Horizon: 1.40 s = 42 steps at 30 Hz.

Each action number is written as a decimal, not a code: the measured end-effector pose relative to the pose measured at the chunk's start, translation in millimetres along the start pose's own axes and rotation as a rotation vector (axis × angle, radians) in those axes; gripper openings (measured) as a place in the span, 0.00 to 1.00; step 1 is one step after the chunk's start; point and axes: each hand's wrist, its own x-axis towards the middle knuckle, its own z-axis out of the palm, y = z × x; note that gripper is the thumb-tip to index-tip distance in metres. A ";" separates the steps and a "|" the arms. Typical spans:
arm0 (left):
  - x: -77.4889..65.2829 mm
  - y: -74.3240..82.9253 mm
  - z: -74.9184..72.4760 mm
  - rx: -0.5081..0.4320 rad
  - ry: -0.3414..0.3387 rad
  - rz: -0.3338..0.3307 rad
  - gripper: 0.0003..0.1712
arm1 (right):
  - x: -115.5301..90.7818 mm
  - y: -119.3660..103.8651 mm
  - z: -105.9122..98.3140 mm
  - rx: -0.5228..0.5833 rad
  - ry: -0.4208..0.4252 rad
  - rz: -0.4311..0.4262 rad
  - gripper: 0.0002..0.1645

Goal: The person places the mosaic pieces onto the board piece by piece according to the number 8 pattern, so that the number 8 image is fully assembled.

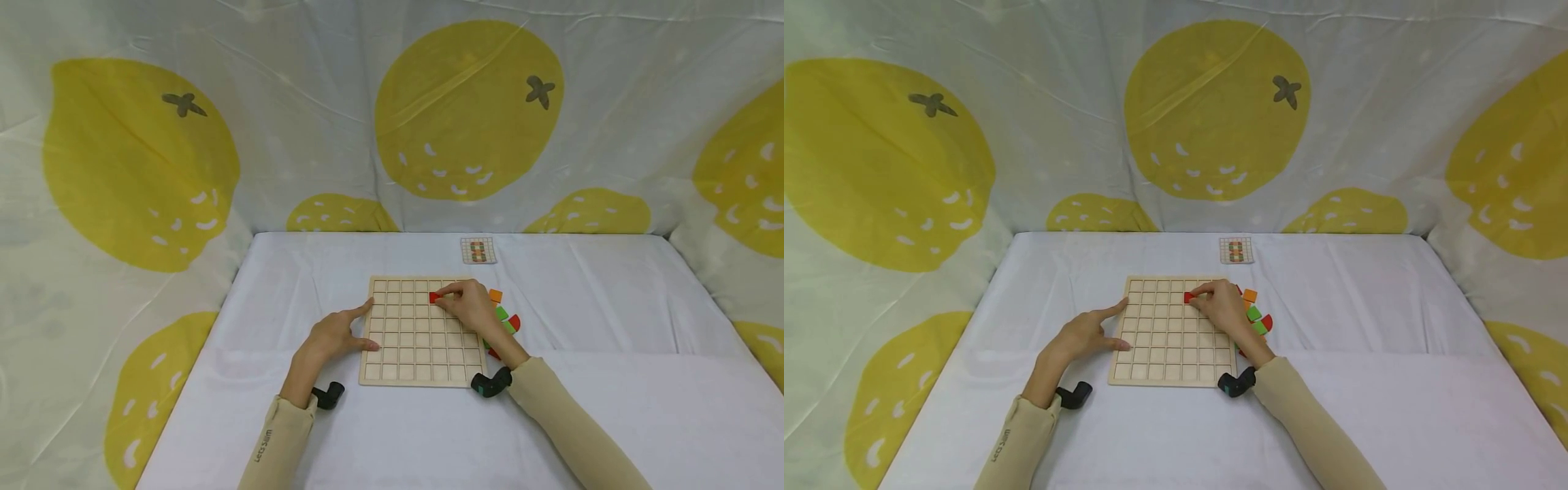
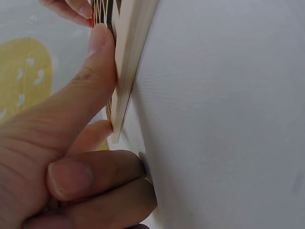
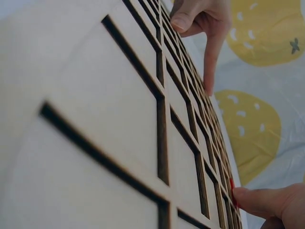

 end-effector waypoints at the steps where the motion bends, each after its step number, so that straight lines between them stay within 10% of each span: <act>1: 0.1 -0.2 0.1 0.003 0.000 0.000 0.59 | 0.0 0.1 0.1 0.002 0.002 0.002 0.10; 42: 1.5 -2.9 0.0 -0.004 -0.014 0.002 0.59 | -33.6 46.2 -77.5 -0.066 0.083 0.158 0.19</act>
